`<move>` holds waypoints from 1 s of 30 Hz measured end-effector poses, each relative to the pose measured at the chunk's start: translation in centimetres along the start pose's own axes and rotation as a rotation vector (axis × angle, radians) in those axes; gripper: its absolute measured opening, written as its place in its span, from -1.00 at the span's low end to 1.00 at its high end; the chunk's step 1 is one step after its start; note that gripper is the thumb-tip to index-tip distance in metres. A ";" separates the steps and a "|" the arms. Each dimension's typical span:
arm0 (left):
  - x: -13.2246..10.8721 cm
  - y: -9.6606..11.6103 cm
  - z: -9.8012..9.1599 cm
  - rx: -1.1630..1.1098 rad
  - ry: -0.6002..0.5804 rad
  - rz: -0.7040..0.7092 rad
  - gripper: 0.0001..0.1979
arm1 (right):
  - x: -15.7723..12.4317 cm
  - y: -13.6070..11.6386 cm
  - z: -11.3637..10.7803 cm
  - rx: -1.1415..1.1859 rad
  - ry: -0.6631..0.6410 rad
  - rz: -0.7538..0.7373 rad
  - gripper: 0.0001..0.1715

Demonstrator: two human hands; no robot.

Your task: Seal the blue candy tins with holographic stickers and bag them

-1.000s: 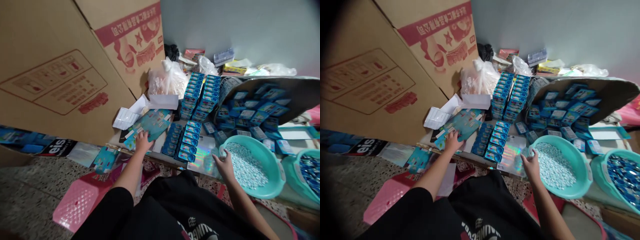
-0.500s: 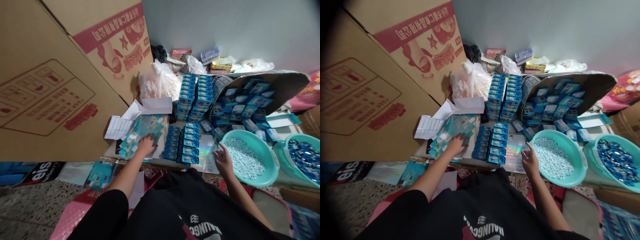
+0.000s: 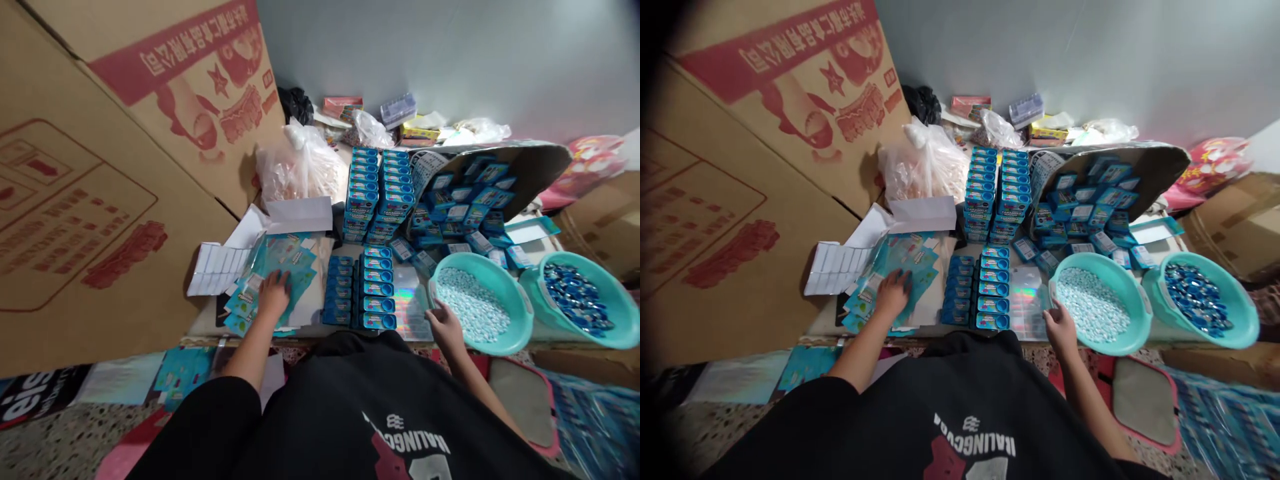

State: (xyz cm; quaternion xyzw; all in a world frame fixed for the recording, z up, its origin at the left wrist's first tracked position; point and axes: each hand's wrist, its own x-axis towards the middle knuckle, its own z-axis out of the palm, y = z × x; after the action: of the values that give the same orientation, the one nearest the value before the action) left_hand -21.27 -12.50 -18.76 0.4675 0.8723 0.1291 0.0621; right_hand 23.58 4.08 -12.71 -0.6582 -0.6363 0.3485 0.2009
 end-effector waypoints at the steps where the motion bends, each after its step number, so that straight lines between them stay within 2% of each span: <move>1: 0.1 0.2 0.2 -0.015 0.010 -0.010 -0.58 | -0.1 0.5 0.4 -0.008 -0.001 0.032 -0.24; 6: 0.7 1.1 -0.3 -0.113 0.065 -0.009 -0.65 | -0.2 1.6 2.3 -0.026 0.049 0.096 -0.56; 9: 1.3 3.0 -0.7 -0.206 0.048 0.127 -0.68 | -0.1 1.7 3.3 -0.050 0.110 0.108 -0.66; 13: 1.9 7.1 0.0 -0.318 -0.016 0.318 -0.67 | -0.8 1.5 4.4 -0.019 0.084 0.101 -0.67; 15: 2.0 8.5 0.6 -0.330 -0.010 0.335 -0.69 | -1.7 1.3 4.7 0.021 0.056 0.042 -0.61; 17: 2.0 8.7 1.0 -0.316 0.013 0.319 -0.70 | -2.5 1.1 4.9 0.053 0.060 -0.041 -0.54; 20: 2.3 6.8 0.6 -0.265 0.082 0.234 -0.69 | -2.9 0.9 5.2 0.062 0.099 -0.138 -0.48; 23: 2.8 3.4 -0.8 -0.197 0.174 0.082 -0.61 | -2.5 0.5 5.5 0.015 0.137 -0.213 -0.45; 25: 2.8 1.1 -2.0 -0.143 0.212 -0.002 -0.48 | -2.3 -0.1 5.5 -0.017 0.167 -0.274 -0.41; 27: 2.6 -0.9 -3.1 -0.100 0.249 -0.044 -0.38 | -2.4 -0.8 5.2 -0.092 0.231 -0.370 -0.39; 30: 2.3 -3.1 -4.5 -0.076 0.389 -0.110 -0.41 | -2.8 -1.5 4.2 -0.241 0.392 -0.525 -0.43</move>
State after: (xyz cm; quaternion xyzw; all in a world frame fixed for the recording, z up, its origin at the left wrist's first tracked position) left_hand -26.06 -13.00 -15.29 0.3828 0.8865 0.2462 -0.0830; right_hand 19.67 0.74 -13.90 -0.5455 -0.7699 0.0744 0.3229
